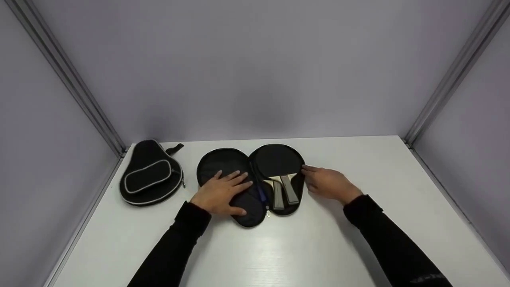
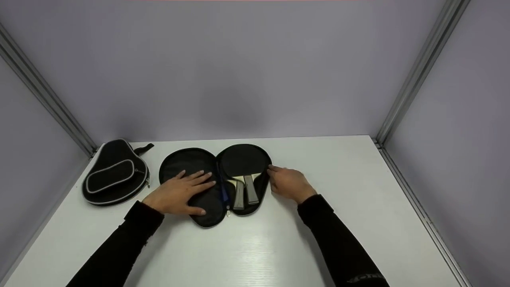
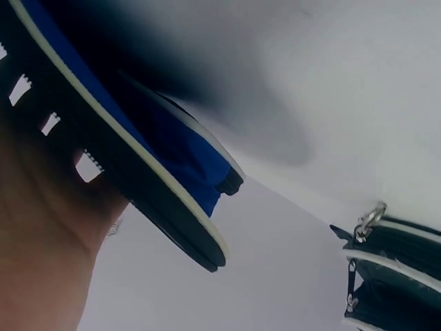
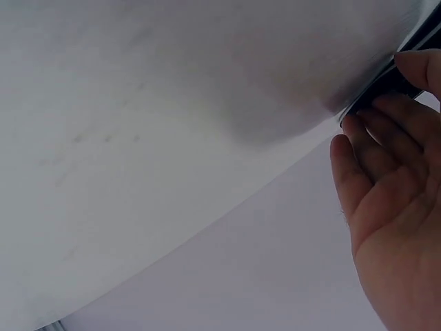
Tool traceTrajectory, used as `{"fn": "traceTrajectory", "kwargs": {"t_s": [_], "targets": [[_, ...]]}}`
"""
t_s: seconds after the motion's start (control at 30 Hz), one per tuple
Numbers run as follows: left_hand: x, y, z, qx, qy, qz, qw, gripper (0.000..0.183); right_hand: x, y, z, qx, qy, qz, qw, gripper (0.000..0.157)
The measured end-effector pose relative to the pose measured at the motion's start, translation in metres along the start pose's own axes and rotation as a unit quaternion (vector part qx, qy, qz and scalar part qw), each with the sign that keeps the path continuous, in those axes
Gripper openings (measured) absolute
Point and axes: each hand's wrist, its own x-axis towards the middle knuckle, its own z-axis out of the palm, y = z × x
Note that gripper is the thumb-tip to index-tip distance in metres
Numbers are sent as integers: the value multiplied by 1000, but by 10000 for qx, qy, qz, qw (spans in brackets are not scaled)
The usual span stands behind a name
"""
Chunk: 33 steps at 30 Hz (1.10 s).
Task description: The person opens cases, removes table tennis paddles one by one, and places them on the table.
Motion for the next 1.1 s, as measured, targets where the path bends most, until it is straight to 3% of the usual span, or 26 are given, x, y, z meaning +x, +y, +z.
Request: {"fn": "traceTrajectory", "kwargs": {"t_s": [0.27, 0.47, 0.9, 1.1], "targets": [[5, 3, 5, 83, -75, -64, 9999, 102, -12, -11, -6, -217, 378, -70, 9990, 47], [6, 3, 5, 159, -167, -65, 9997, 101, -19, -35, -11, -49, 824, -76, 9966, 42], [5, 4, 6, 243, -242, -136, 9993, 99, -15, -98, -3, 1043, 1316, 681, 9834, 33], [4, 3, 6, 232, -287, -150, 9992, 100, -7, -112, 2, 1095, 1424, 951, 9791, 49]]}}
